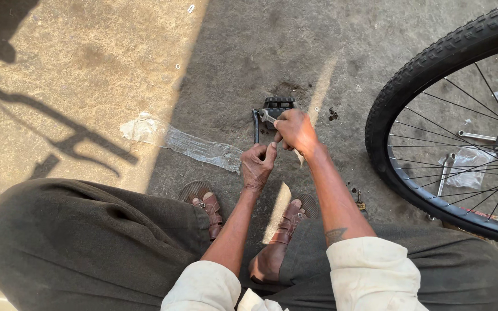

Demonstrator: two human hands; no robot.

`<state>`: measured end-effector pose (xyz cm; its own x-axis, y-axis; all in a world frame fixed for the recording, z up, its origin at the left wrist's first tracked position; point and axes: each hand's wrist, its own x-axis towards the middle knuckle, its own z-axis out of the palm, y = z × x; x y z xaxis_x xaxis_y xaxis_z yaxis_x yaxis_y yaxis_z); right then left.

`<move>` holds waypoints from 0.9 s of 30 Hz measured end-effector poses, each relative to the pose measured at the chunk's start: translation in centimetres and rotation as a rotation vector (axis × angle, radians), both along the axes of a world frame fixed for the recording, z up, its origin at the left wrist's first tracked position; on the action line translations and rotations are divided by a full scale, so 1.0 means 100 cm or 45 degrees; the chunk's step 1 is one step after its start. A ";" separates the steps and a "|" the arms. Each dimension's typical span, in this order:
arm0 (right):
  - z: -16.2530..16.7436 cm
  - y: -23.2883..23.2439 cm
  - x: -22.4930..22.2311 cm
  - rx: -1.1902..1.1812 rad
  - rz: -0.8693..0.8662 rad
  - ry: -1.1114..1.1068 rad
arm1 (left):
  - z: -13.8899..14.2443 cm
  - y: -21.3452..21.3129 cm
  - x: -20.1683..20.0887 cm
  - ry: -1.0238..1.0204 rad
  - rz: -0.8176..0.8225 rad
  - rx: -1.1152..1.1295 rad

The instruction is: The person sits on the ground and works on a bicycle pedal, using wrenches to loosen and unscrew the pedal spindle assembly. They hold the pedal body in their lap, turn the wrenches repeatedly, and apply lubricant from a bottle to the pedal mechanism.

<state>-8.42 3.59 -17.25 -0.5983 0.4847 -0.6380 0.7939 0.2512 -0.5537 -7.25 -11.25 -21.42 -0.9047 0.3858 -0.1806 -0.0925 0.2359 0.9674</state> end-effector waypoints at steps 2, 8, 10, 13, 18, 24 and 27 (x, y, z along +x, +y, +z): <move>0.001 0.006 -0.011 -0.008 0.017 -0.021 | -0.001 0.001 0.000 0.017 -0.025 0.006; 0.009 0.021 -0.044 -0.055 0.137 -0.148 | 0.001 0.000 -0.001 -0.016 -0.050 0.009; 0.010 0.022 -0.050 -0.054 0.161 -0.242 | 0.002 0.001 -0.002 -0.038 -0.069 -0.010; 0.004 0.016 -0.050 -0.026 0.124 -0.227 | 0.002 0.002 0.000 -0.075 -0.099 -0.019; -0.008 0.015 -0.020 0.467 0.409 0.201 | -0.003 -0.002 0.002 0.025 -0.088 0.047; -0.005 0.008 -0.005 0.207 0.062 0.081 | -0.006 -0.004 0.006 -0.021 -0.154 -0.066; 0.006 0.006 -0.011 0.112 -0.014 0.065 | -0.004 -0.005 0.006 -0.016 -0.156 -0.064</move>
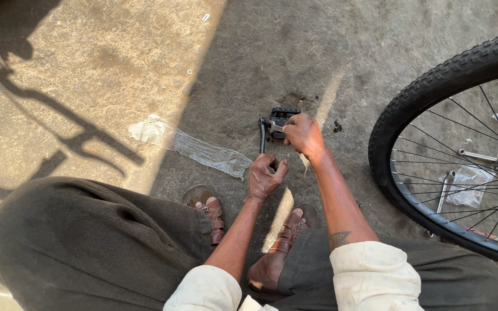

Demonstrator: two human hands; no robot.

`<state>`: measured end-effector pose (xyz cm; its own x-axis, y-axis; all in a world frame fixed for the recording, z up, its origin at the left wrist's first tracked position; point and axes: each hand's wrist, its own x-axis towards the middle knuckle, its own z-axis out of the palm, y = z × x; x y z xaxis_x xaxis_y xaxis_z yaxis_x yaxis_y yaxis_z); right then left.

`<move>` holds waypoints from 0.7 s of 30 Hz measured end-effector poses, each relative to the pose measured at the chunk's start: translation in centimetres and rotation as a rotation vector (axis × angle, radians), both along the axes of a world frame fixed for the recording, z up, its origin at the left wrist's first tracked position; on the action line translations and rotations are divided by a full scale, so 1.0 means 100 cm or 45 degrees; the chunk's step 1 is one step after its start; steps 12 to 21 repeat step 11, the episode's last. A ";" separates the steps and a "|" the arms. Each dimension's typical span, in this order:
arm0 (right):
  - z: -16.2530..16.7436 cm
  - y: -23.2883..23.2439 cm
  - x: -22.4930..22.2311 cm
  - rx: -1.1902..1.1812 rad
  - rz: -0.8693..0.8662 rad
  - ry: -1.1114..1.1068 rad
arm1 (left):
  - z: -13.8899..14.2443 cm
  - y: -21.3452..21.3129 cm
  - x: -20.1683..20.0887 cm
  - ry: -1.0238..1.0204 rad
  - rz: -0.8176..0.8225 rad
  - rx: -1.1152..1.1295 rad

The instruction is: The person sits on the ground and works on a bicycle pedal, using wrenches to loosen and unscrew the pedal spindle assembly. They hold the pedal body in their lap, turn the wrenches repeatedly, and apply lubricant from a bottle to the pedal mechanism.

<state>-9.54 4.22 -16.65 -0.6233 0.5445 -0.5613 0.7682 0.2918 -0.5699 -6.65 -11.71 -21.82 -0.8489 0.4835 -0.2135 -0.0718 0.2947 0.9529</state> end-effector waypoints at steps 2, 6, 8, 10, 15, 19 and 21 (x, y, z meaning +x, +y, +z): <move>0.004 -0.002 -0.005 0.024 0.045 -0.005 | 0.000 -0.001 0.000 0.046 -0.011 0.008; 0.009 0.007 -0.027 0.007 0.112 -0.084 | 0.001 -0.002 -0.001 0.135 -0.067 0.017; 0.009 0.010 -0.036 0.005 0.159 -0.134 | 0.003 -0.001 -0.003 0.130 -0.109 0.019; 0.008 0.010 -0.046 0.040 0.227 -0.174 | 0.005 -0.001 -0.007 0.132 -0.132 0.029; 0.008 0.010 -0.050 0.051 0.231 -0.156 | 0.007 0.000 -0.007 0.130 -0.135 0.040; 0.008 0.010 -0.050 0.051 0.231 -0.156 | 0.007 0.000 -0.007 0.130 -0.135 0.040; 0.008 0.010 -0.050 0.051 0.231 -0.156 | 0.007 0.000 -0.007 0.130 -0.135 0.040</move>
